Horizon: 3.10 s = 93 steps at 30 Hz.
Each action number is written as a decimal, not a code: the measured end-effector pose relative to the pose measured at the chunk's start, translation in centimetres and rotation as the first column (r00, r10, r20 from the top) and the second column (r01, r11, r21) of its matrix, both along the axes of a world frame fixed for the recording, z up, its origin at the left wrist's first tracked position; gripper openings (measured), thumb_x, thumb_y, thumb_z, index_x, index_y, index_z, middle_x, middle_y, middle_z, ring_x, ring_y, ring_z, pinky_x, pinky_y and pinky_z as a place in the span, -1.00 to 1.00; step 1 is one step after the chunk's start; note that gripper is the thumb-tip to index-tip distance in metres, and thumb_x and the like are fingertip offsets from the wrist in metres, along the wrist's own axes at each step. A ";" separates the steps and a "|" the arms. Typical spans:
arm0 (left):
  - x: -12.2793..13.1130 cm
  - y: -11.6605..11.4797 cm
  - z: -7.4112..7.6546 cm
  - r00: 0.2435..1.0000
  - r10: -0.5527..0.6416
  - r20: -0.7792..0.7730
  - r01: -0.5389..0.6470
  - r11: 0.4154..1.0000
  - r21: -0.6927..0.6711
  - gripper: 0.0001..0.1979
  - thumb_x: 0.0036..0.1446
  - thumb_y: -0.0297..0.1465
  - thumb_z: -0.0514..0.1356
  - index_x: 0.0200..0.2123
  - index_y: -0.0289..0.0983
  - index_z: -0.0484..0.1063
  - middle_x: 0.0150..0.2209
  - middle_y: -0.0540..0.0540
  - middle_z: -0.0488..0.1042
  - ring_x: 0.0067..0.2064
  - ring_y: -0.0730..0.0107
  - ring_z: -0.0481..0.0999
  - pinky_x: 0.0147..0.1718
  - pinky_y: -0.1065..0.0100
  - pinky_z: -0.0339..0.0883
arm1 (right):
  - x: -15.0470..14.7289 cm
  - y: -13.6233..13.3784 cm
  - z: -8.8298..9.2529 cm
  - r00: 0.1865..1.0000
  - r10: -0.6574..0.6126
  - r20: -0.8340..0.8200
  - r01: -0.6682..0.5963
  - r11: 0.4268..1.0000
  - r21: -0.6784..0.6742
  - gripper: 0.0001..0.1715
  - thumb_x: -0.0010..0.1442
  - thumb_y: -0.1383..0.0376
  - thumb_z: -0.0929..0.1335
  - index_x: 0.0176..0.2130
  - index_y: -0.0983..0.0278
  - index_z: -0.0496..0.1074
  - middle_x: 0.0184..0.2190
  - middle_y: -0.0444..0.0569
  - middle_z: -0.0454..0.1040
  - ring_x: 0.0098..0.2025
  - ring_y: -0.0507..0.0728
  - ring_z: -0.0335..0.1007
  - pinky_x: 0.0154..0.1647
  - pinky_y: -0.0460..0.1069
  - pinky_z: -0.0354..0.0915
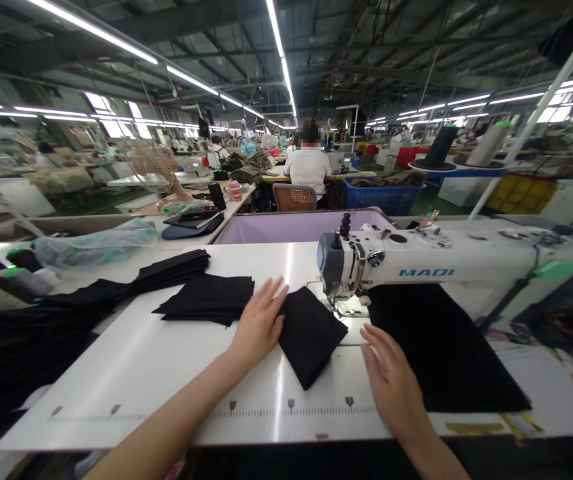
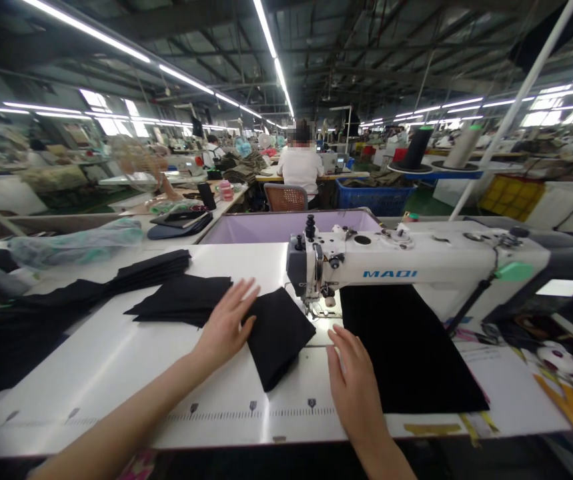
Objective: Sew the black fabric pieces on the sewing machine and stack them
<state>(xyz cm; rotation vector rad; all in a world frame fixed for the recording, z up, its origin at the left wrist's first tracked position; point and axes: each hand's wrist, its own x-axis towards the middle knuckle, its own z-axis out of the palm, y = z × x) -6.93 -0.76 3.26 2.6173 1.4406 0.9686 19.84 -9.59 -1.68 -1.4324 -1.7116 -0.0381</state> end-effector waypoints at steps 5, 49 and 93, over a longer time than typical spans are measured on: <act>2.4 -3.6 -0.3 0.900 -0.245 -0.360 0.178 0.962 -0.209 -0.57 0.24 -0.37 0.10 0.17 -0.25 0.38 0.09 -0.24 0.45 -0.07 0.08 0.48 -0.13 0.08 0.49 | -3.5 -1.4 3.7 0.994 0.096 -0.042 -0.092 0.991 0.096 -0.66 0.38 0.34 0.21 0.07 0.24 0.43 0.02 0.10 0.52 0.08 0.21 0.43 0.13 0.18 0.40; 5.6 -0.1 -2.2 0.901 -0.304 -0.310 0.205 0.928 -0.312 -0.48 0.40 -0.18 -0.01 0.33 -0.25 0.17 0.38 -0.13 0.14 0.39 0.10 0.09 0.34 -0.06 0.00 | -1.1 3.1 -0.3 0.943 0.247 0.224 -0.180 0.942 -0.282 -0.56 0.34 0.33 0.26 0.17 0.35 0.39 0.19 0.10 0.41 0.24 0.27 0.27 0.29 0.25 0.24; 5.1 2.9 -1.3 0.824 -0.501 -0.263 0.447 0.862 -0.240 -0.61 0.40 -0.32 0.00 0.17 -0.28 0.41 0.23 -0.23 0.38 0.26 0.12 0.35 0.26 0.03 0.21 | -0.1 4.7 2.8 0.911 0.338 0.237 -0.271 0.922 -0.276 -0.72 0.39 0.33 0.24 -0.03 0.21 0.51 0.00 0.00 0.55 0.05 0.18 0.42 0.20 0.23 0.25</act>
